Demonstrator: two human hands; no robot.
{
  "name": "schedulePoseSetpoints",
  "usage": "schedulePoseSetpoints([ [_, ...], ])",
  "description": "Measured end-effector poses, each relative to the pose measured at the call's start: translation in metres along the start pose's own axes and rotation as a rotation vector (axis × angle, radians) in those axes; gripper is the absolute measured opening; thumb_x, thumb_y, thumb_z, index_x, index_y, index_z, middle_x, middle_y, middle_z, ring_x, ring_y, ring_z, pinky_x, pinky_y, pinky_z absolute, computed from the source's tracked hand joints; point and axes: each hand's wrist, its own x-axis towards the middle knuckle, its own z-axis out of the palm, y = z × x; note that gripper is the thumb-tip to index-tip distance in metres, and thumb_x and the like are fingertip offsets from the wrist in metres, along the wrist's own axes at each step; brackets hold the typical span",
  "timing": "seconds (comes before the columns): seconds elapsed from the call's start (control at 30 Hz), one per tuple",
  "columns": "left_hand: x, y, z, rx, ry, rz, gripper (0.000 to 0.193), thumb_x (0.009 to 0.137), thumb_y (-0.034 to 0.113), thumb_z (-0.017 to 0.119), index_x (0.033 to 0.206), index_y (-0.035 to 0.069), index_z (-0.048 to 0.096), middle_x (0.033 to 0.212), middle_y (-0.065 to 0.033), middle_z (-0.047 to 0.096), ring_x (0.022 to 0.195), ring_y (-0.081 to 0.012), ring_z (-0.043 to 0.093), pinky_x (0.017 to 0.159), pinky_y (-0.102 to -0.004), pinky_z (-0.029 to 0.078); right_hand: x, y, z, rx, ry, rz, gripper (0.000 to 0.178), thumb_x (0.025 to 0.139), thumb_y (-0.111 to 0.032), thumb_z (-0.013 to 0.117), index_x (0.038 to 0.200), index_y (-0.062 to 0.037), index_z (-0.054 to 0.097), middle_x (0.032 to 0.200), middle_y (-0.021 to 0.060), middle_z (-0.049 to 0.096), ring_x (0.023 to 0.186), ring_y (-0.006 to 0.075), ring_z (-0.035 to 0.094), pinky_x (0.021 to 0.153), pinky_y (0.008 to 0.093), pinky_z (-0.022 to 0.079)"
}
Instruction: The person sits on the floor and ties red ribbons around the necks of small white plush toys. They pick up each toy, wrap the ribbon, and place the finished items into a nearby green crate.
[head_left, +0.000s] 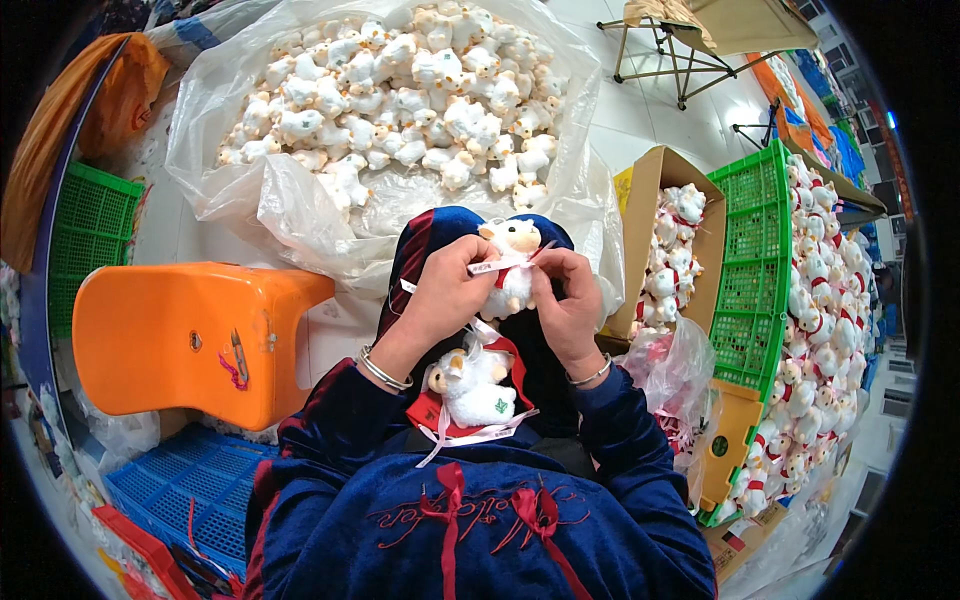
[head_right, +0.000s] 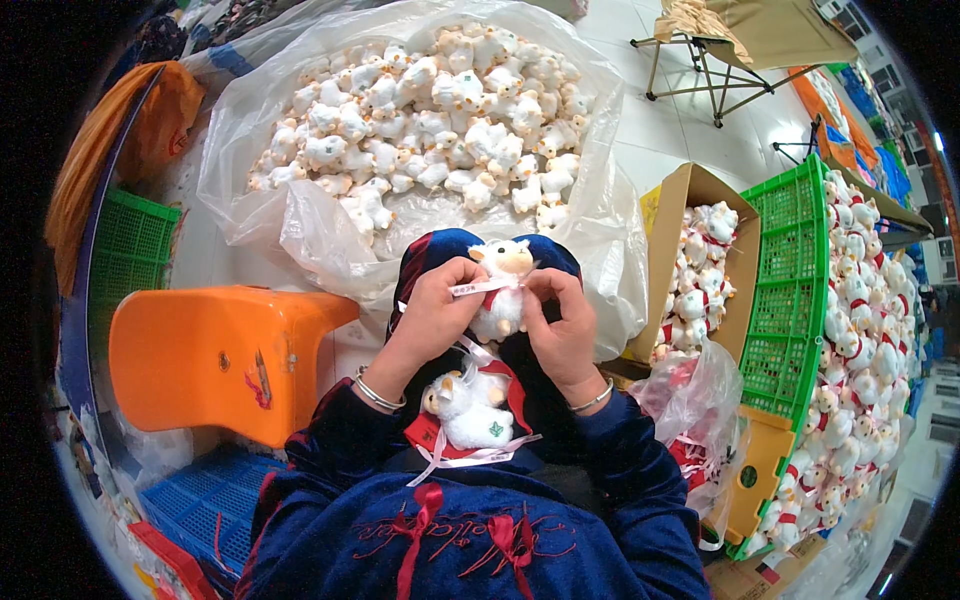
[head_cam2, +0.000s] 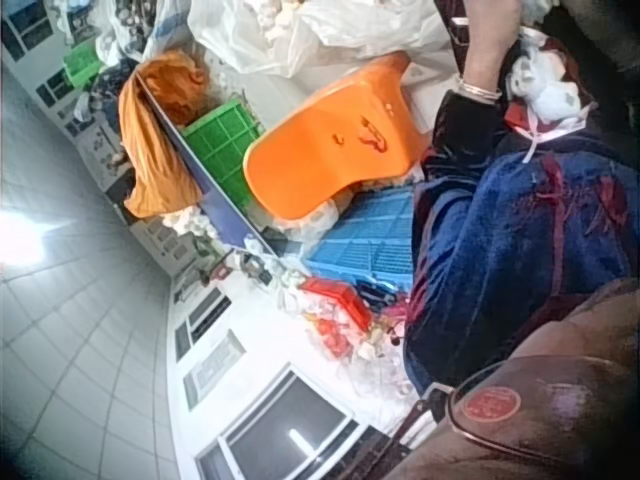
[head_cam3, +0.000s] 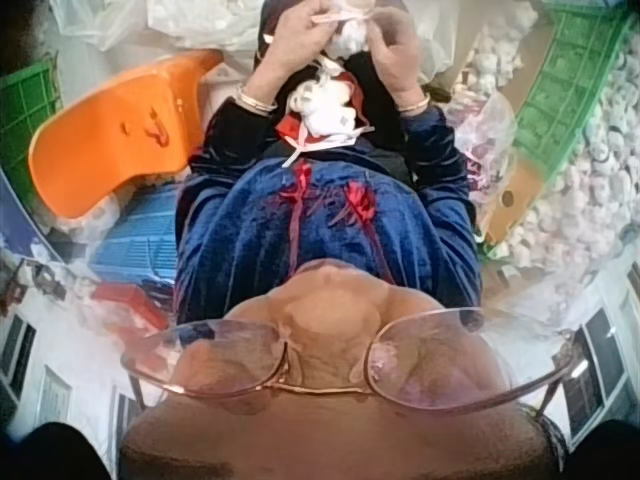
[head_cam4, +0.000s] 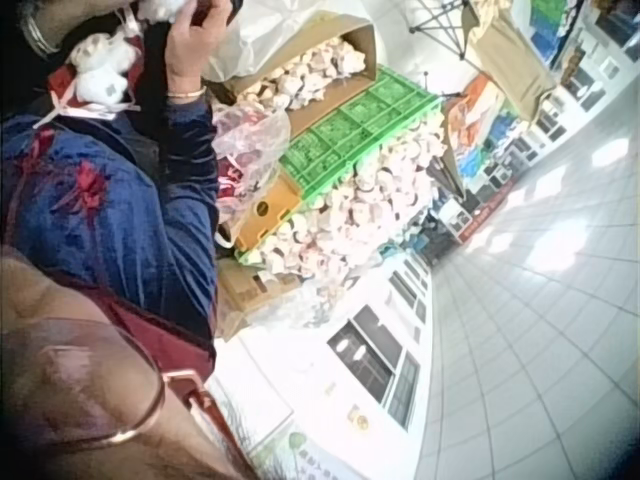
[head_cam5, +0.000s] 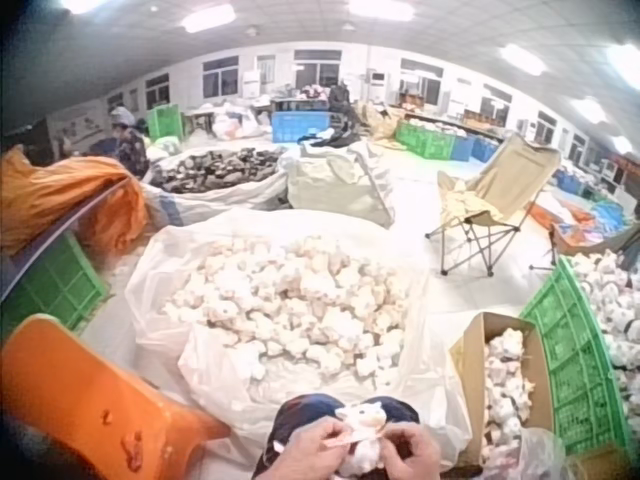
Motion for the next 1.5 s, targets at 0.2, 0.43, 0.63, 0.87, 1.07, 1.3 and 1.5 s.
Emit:
schedulePoseSetpoints([
  [0.2,0.014,-0.008,-0.011,-0.353,-0.143,-0.264,0.050,0.108,0.039,0.048,0.083,0.000,0.069,0.069,-0.0037,0.066,0.060,-0.0103,0.062,0.058,-0.0253,0.050,-0.002,0.000,-0.001,0.178,-0.007,0.088,0.020,0.100,-0.001,0.055,0.119,0.0017,0.058,0.104,0.0069,0.065,0.095,0.0131,0.063,0.087,0.0266,0.051],
  [0.43,0.014,0.022,-0.015,0.140,-0.208,-0.278,0.031,0.092,0.027,0.075,0.079,0.000,0.069,0.069,-0.0004,0.065,0.063,-0.0055,0.057,0.056,-0.0240,0.046,0.010,-0.007,-0.016,0.381,-0.116,0.284,0.022,0.106,-0.016,0.054,0.117,0.0008,0.062,0.101,0.0040,0.066,0.092,0.0108,0.062,0.085,0.0256,0.051],
  [0.63,0.009,0.027,-0.021,0.164,-0.289,-0.271,0.021,0.089,0.018,0.078,0.088,-0.001,0.069,0.078,-0.0012,0.068,0.069,-0.0062,0.059,0.061,-0.0249,0.050,0.013,-0.022,-0.015,0.184,-0.233,0.392,0.017,0.092,-0.003,0.071,0.108,-0.0005,0.064,0.092,-0.0007,0.065,0.081,0.0042,0.060,0.072,0.0201,0.050],
  [0.87,0.003,0.030,-0.022,0.221,-0.204,-0.195,0.028,0.088,0.024,0.078,0.091,-0.002,0.067,0.079,-0.0045,0.068,0.071,-0.0101,0.061,0.064,-0.0277,0.051,0.014,-0.028,-0.012,0.130,-0.280,0.401,0.014,0.092,-0.003,0.069,0.105,0.0005,0.066,0.087,-0.0014,0.065,0.079,0.0041,0.059,0.069,0.0208,0.049],
  [1.07,-0.001,0.027,0.003,0.363,0.003,-0.162,0.037,0.084,0.032,0.077,0.081,-0.002,0.063,0.073,-0.0167,0.068,0.068,-0.0295,0.068,0.063,-0.0392,0.053,0.017,-0.021,-0.011,0.153,-0.261,0.408,0.012,0.096,-0.008,0.067,0.103,0.0016,0.066,0.085,-0.0014,0.065,0.076,0.0046,0.059,0.066,0.0216,0.048],
  [1.3,-0.002,0.022,0.008,0.332,0.023,-0.157,0.036,0.083,0.031,0.077,0.079,-0.001,0.061,0.071,-0.0166,0.067,0.066,-0.0299,0.067,0.062,-0.0399,0.053,0.009,-0.018,-0.002,-0.022,-0.167,0.356,0.017,0.100,-0.014,0.063,0.096,0.0025,0.063,0.078,0.0069,0.066,0.070,0.0101,0.060,0.063,0.0284,0.048],
  [1.5,-0.002,0.022,0.009,0.364,0.015,-0.143,0.032,0.082,0.028,0.076,0.079,-0.001,0.062,0.070,-0.0158,0.067,0.065,-0.0285,0.067,0.061,-0.0393,0.053,0.007,-0.008,0.000,-0.026,-0.142,0.308,0.019,0.101,-0.014,0.060,0.093,0.0029,0.061,0.076,0.0108,0.065,0.066,0.0152,0.060,0.062,0.0324,0.049],
])
